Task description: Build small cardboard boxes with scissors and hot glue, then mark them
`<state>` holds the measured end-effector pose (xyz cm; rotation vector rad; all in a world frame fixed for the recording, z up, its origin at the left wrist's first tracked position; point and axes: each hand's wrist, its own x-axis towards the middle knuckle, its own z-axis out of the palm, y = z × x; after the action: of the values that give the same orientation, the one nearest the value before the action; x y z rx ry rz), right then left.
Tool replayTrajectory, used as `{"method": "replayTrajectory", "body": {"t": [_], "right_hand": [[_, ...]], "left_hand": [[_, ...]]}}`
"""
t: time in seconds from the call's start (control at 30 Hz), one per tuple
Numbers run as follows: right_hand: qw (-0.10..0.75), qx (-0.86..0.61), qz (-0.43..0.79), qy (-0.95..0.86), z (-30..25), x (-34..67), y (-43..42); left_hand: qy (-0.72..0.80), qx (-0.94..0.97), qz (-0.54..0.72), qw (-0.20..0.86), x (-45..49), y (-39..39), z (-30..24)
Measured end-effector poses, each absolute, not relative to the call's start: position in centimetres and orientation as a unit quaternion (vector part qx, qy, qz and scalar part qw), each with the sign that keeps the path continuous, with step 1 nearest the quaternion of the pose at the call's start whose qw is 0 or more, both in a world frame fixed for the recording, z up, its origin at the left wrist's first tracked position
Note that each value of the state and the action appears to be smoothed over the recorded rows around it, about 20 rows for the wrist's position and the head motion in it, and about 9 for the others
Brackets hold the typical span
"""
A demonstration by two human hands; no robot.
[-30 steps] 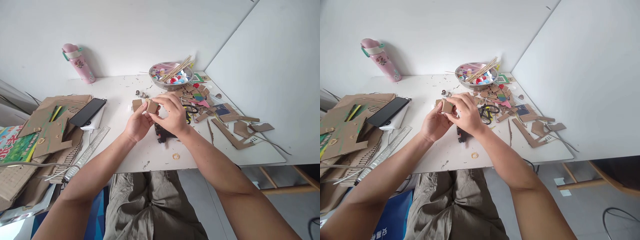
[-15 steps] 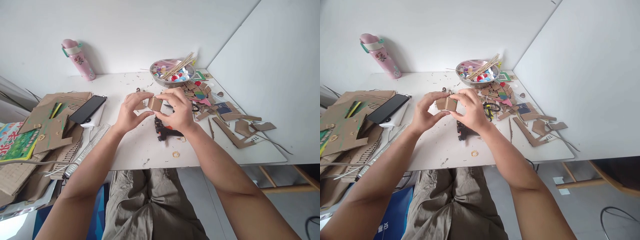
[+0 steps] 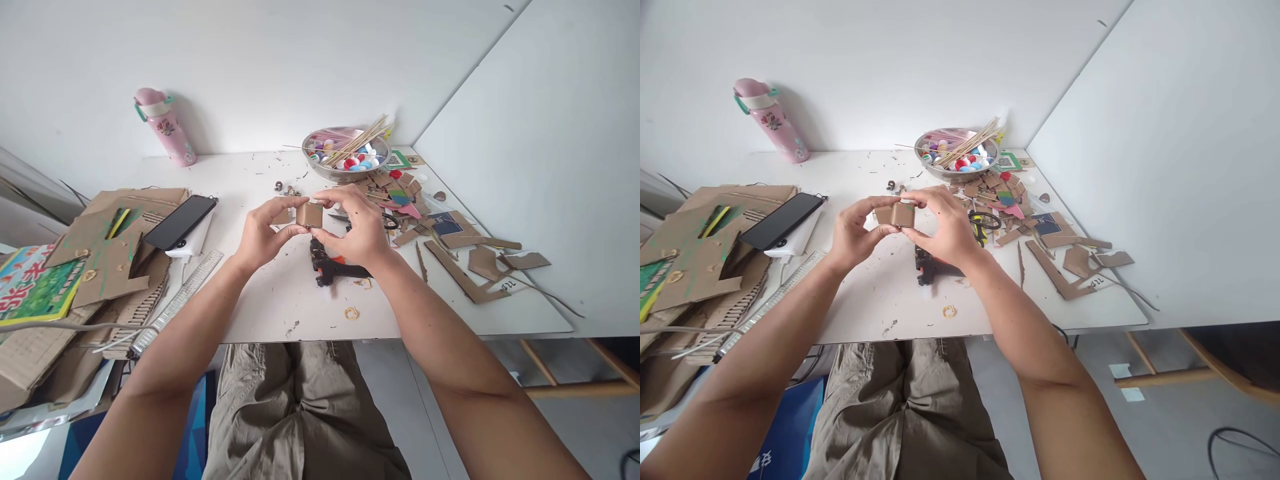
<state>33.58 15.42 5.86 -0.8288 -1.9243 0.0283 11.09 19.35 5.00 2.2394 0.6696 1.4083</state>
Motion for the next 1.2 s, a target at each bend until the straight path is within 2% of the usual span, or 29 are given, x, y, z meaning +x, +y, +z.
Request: {"method": "replayTrajectory", "body": {"t": [0.33, 0.47, 0.6, 0.8, 0.9, 1.07, 1.2], "right_hand": [[0.556, -0.356, 0.138, -0.739, 5.5, 32.9, 15.4], [0.564, -0.351, 0.163, -0.729, 5.4, 32.6, 15.5], [0.559, -0.358, 0.176, -0.727, 5.5, 32.7, 15.3], [0.554, -0.350, 0.193, -0.730, 5.8, 33.2, 15.0], [0.568, -0.342, 0.190, -0.724, 6.0, 33.2, 14.9], [0.558, -0.370, 0.081, -0.738, 6.3, 33.0, 14.6], [0.533, -0.387, 0.021, -0.753, 6.2, 33.0, 14.6]], "left_hand": [[0.252, 0.705, 0.532, 0.395, 12.1, 19.0, 4.3], [0.228, 0.693, 0.540, 0.419, 12.5, 19.0, 4.1], [0.246, 0.717, 0.551, 0.348, 12.6, 18.6, 4.3], [0.246, 0.804, 0.530, 0.110, 11.5, 19.0, 4.5], [0.255, 0.829, 0.497, 0.025, 10.9, 19.6, 4.1], [0.229, 0.849, 0.475, -0.032, 11.1, 19.6, 3.5], [0.223, 0.855, 0.468, 0.003, 11.4, 19.2, 3.8]]}}
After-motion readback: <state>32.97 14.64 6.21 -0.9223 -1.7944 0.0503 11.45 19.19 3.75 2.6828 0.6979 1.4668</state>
